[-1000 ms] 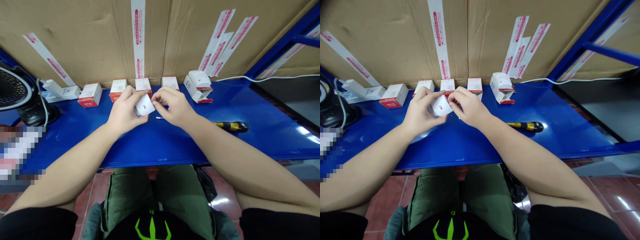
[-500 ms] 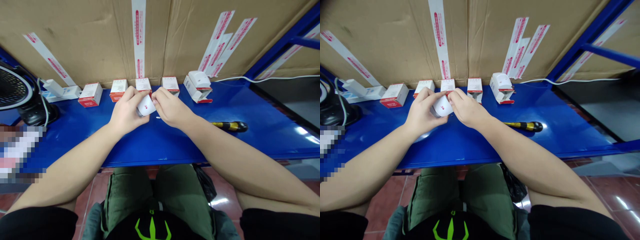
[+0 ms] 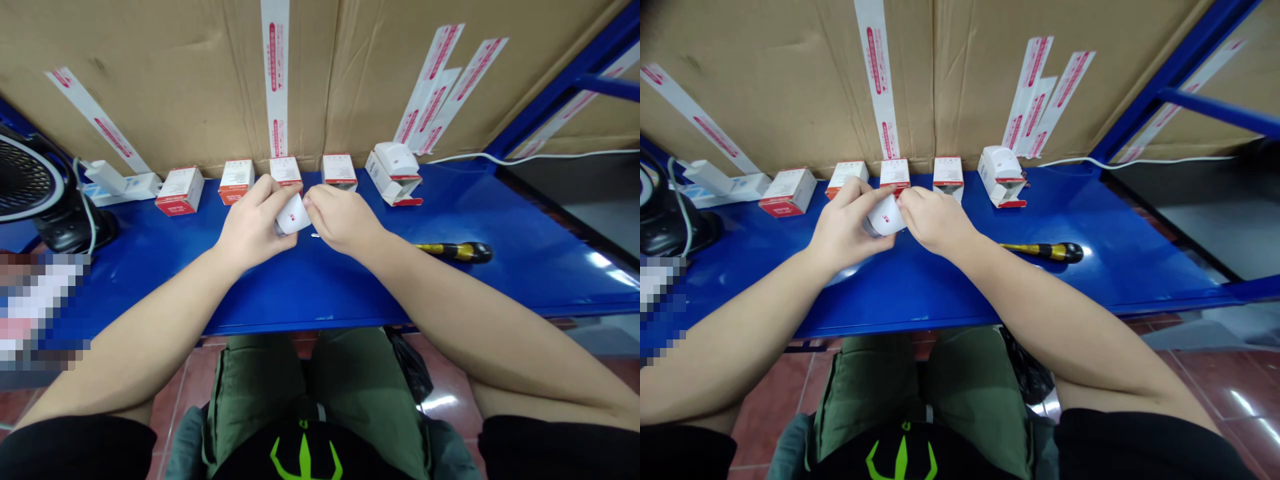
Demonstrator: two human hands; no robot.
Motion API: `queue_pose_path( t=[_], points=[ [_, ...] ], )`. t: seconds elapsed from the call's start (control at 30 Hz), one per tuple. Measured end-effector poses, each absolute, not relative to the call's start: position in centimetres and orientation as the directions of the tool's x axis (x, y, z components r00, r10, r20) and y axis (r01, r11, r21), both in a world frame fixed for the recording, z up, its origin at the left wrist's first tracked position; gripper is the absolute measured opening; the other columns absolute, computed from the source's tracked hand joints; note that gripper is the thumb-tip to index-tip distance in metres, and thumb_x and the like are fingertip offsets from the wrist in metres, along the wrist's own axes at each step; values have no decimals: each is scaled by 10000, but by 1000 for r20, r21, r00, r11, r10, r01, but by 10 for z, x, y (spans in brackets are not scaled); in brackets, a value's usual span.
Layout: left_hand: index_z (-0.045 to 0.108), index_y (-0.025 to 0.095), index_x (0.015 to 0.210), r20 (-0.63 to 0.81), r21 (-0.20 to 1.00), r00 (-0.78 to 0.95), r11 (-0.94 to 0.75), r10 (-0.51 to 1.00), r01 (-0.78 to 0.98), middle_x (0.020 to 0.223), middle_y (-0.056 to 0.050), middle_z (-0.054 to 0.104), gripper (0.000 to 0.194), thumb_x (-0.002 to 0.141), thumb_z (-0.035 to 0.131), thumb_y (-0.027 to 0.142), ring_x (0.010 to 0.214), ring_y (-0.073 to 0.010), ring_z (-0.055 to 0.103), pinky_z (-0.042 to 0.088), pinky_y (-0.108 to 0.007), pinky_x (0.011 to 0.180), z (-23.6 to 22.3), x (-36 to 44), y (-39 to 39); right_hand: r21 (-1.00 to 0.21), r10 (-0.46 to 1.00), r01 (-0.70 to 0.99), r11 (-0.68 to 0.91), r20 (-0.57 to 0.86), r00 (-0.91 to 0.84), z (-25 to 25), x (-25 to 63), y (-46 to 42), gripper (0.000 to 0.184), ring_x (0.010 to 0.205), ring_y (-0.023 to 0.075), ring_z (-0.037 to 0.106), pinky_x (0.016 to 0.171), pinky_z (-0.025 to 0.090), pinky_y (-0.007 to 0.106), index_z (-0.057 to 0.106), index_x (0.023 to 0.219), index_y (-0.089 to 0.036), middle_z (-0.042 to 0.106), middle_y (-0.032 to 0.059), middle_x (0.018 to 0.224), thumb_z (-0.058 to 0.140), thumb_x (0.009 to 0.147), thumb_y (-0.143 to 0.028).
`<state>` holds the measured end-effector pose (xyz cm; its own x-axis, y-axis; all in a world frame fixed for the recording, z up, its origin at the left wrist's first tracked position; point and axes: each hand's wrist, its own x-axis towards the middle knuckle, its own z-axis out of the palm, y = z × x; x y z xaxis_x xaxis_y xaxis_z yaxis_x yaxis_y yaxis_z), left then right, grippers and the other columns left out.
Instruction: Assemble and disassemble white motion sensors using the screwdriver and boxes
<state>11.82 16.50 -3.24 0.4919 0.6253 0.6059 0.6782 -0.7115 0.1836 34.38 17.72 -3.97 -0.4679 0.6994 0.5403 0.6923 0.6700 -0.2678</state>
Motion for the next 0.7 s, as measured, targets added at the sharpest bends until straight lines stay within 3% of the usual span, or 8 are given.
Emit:
queue_pose_path(
  t=[0.17, 0.3, 0.4, 0.53, 0.7],
  points=[
    [654, 226, 1571, 463, 203, 653, -789, 600, 580, 1301, -102, 693, 734, 857, 802, 305, 1130, -286, 713, 642, -385, 956, -20, 108, 165, -412, 806, 697, 587, 379, -455, -10, 369, 173, 520, 822, 223, 667, 802, 473, 369, 659, 830, -220, 743, 89, 857, 366, 1168, -485],
    [723, 236, 1464, 252, 315, 804, -832, 538, 457, 1273, -75, 701, 590, 877, 766, 276, 1093, -241, 730, 620, -356, 992, -12, 99, 168, -422, 878, 779, 463, 101, -467, 5, 420, 171, 282, 789, 229, 682, 740, 513, 374, 737, 932, -234, 782, 76, 904, 637, 992, -491],
    [747, 221, 1401, 147, 340, 841, -825, 521, 452, 1232, -71, 703, 552, 850, 768, 240, 1088, -250, 744, 615, -361, 980, -12, 97, 171, -358, 887, 838, 412, -52, -459, -2, 464, 159, 284, 848, 277, 738, 770, 583, 423, 778, 982, -257, 818, 94, 1003, 721, 892, -520],
    [751, 213, 1369, 96, 336, 845, -816, 526, 469, 1207, -78, 716, 533, 837, 768, 228, 1124, -282, 740, 613, -402, 1020, -14, 99, 173, -368, 898, 833, 413, 12, -440, -24, 510, 135, 333, 954, 338, 800, 847, 660, 490, 795, 1087, -264, 839, 130, 1109, 732, 885, -521],
    [741, 168, 1355, 110, 383, 847, -808, 521, 447, 1284, -127, 730, 477, 884, 753, 246, 1207, -314, 726, 605, -464, 1101, -20, 100, 174, -235, 848, 819, 524, 239, -473, -45, 528, 114, 282, 866, 311, 826, 779, 679, 465, 789, 993, -257, 842, 120, 978, 572, 1067, -420]
  ],
)
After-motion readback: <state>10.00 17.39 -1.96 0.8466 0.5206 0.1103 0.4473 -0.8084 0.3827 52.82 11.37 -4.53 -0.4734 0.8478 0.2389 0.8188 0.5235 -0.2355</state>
